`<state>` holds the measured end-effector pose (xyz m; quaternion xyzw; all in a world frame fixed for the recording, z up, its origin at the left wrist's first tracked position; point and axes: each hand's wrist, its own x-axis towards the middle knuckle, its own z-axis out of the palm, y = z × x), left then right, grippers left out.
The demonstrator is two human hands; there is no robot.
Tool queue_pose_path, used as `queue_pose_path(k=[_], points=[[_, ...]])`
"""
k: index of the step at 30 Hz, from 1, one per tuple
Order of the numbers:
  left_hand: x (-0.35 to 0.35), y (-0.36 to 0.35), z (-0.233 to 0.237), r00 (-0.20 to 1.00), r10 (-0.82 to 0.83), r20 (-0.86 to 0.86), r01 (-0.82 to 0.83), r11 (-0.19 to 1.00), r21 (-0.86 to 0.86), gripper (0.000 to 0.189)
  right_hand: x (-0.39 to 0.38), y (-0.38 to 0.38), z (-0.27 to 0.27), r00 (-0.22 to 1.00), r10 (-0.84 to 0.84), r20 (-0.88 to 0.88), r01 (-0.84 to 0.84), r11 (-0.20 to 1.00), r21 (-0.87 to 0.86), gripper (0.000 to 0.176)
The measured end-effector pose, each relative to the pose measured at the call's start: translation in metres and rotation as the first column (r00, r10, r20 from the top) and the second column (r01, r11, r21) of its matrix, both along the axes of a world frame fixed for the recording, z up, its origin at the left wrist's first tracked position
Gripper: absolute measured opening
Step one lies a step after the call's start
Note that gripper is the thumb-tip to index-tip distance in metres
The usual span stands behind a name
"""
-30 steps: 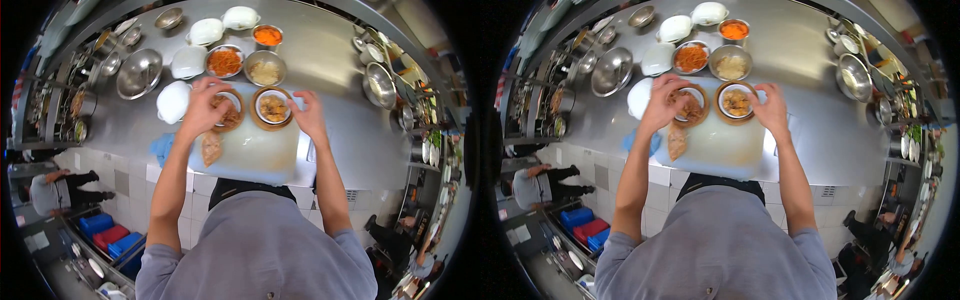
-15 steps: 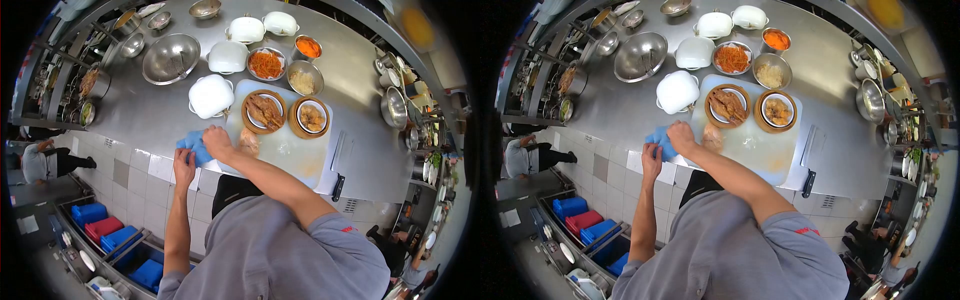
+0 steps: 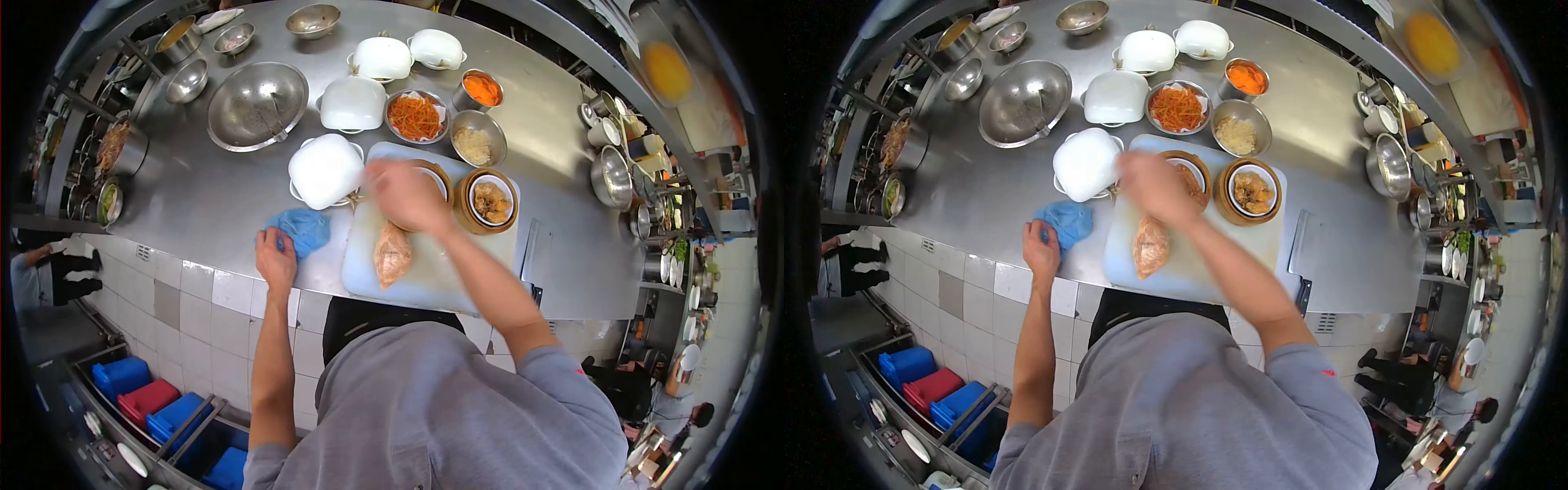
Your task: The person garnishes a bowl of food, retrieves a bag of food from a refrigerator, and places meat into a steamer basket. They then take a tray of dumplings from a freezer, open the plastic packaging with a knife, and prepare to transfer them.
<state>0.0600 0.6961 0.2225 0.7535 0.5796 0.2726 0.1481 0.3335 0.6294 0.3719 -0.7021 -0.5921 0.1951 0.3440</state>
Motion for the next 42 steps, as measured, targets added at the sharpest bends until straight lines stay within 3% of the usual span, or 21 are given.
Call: queue_pose_path(k=[1,2,3,5,9,11,17,20,24,30,35,36,38,42], points=[[-0.002,0.005,-0.003,1.0,-0.011,0.003,0.011,1.0,-0.001,0.008,0.044,0.007,0.002,0.984,-0.089,0.156,0.11,0.985,-0.134,0.018],[-0.004,0.01,-0.005,1.0,-0.021,0.006,0.021,1.0,0.0,0.009,0.089,0.008,-0.017,0.956,-0.27,0.117,0.265,0.963,0.054,0.02],[-0.004,0.013,-0.006,1.0,-0.016,0.005,0.016,1.0,-0.005,0.009,0.128,0.006,-0.016,0.91,-0.307,0.279,0.324,0.946,-0.016,0.022],[-0.004,0.018,-0.006,0.999,-0.047,0.015,0.048,0.998,-0.051,0.012,0.202,-0.003,-0.066,0.806,-0.327,0.494,0.399,0.916,-0.045,0.025],[-0.005,0.023,-0.004,0.998,-0.065,0.008,0.065,0.993,-0.1,0.014,0.235,-0.011,-0.106,0.838,-0.207,0.505,0.22,0.975,0.035,0.028],[-0.007,0.025,-0.007,0.996,-0.089,0.013,0.09,0.992,-0.094,0.015,0.232,-0.011,-0.101,0.865,-0.126,0.485,0.234,0.957,-0.169,0.025],[-0.008,0.028,-0.011,0.996,-0.089,0.009,0.09,0.992,-0.09,0.016,0.24,0.0,-0.103,0.868,-0.063,0.492,0.264,0.899,-0.35,0.017],[-0.005,0.027,-0.006,0.998,-0.063,0.031,0.068,0.981,-0.183,0.017,0.244,-0.005,-0.102,0.885,-0.015,0.465,0.173,0.939,-0.298,0.016],[-0.008,0.03,-0.013,0.995,-0.09,0.038,0.095,0.986,-0.139,0.017,0.256,-0.004,-0.113,0.897,-0.092,0.432,0.18,0.97,-0.166,0.013],[-0.011,0.033,-0.017,0.993,-0.111,0.041,0.116,0.983,-0.145,0.018,0.257,-0.01,-0.093,0.935,-0.213,0.285,0.249,0.964,-0.096,0.013],[-0.01,0.033,-0.012,0.995,-0.091,0.029,0.094,0.983,-0.158,0.018,0.238,-0.016,-0.051,0.954,-0.298,0.023,0.299,0.944,-0.144,0.011],[-0.01,0.032,-0.013,0.996,-0.084,0.031,0.088,0.984,-0.158,0.018,0.226,-0.02,-0.037,0.956,-0.291,0.026,0.292,0.946,-0.142,0.011],[-0.011,0.032,-0.015,0.994,-0.103,0.047,0.108,0.987,-0.118,0.018,0.199,-0.028,-0.012,0.914,-0.135,-0.383,0.116,0.991,-0.072,0.011],[-0.011,0.031,-0.012,0.995,-0.093,0.034,0.097,0.985,-0.141,0.018,0.145,-0.033,-0.001,0.88,0.034,-0.474,-0.057,0.998,-0.034,0.008]])
